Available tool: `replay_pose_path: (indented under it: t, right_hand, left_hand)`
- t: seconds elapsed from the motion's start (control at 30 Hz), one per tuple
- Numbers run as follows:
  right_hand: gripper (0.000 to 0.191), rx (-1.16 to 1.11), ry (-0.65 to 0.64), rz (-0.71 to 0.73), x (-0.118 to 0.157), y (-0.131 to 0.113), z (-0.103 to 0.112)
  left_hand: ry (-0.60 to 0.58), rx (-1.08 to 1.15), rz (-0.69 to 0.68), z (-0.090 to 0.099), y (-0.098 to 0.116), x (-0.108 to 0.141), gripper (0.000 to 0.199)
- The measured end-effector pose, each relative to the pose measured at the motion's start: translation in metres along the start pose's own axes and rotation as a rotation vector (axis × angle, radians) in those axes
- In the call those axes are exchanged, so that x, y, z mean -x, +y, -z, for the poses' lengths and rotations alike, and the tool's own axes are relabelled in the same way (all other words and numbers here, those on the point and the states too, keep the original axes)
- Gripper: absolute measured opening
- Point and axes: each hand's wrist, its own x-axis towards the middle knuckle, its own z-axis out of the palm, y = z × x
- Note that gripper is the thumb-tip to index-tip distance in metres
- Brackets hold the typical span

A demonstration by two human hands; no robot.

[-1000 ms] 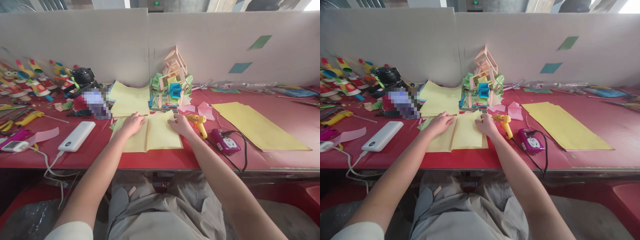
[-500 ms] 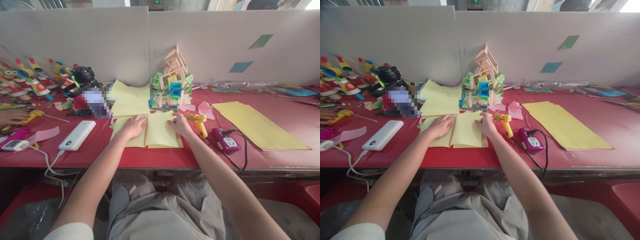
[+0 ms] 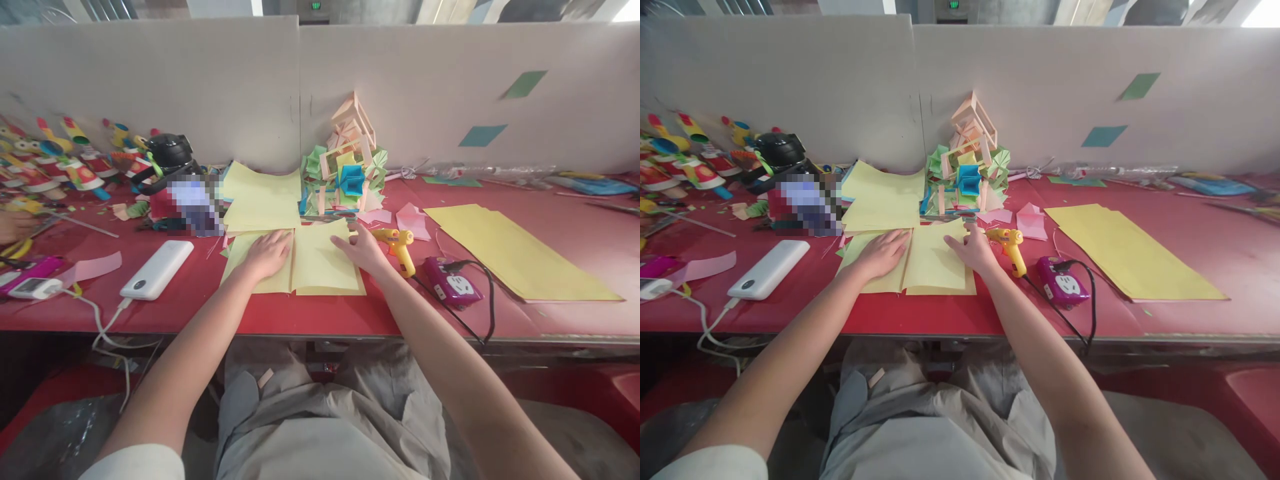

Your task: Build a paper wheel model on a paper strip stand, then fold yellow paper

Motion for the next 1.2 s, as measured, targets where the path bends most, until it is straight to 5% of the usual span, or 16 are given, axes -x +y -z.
replay_pose_path:
  t: [0.23,0.43,0.63,0.93,1.2]
  right_hand:
    - [0.076,-0.095,-0.120,-0.039,-0.002,0.003,-0.001]
    - [0.068,0.036,-0.116,0.037,-0.002,0.004,-0.001]
    - [0.058,-0.061,-0.062,0.039,0.002,-0.001,0.004]
    - [0.068,-0.156,-0.230,-0.031,0.000,0.002,0.004]
    - [0.069,-0.091,-0.230,-0.001,0.004,-0.002,0.010]
  left_hand:
    - [-0.053,0.088,0.077,-0.006,-0.003,-0.003,0.056]
    - [-0.073,0.134,0.077,-0.005,-0.005,-0.004,0.058]
    - [-0.053,0.107,0.076,-0.005,-0.006,-0.005,0.057]
    - [-0.066,0.102,0.099,-0.005,-0.007,-0.006,0.059]
    - [-0.047,0.091,0.101,-0.007,-0.009,-0.007,0.057]
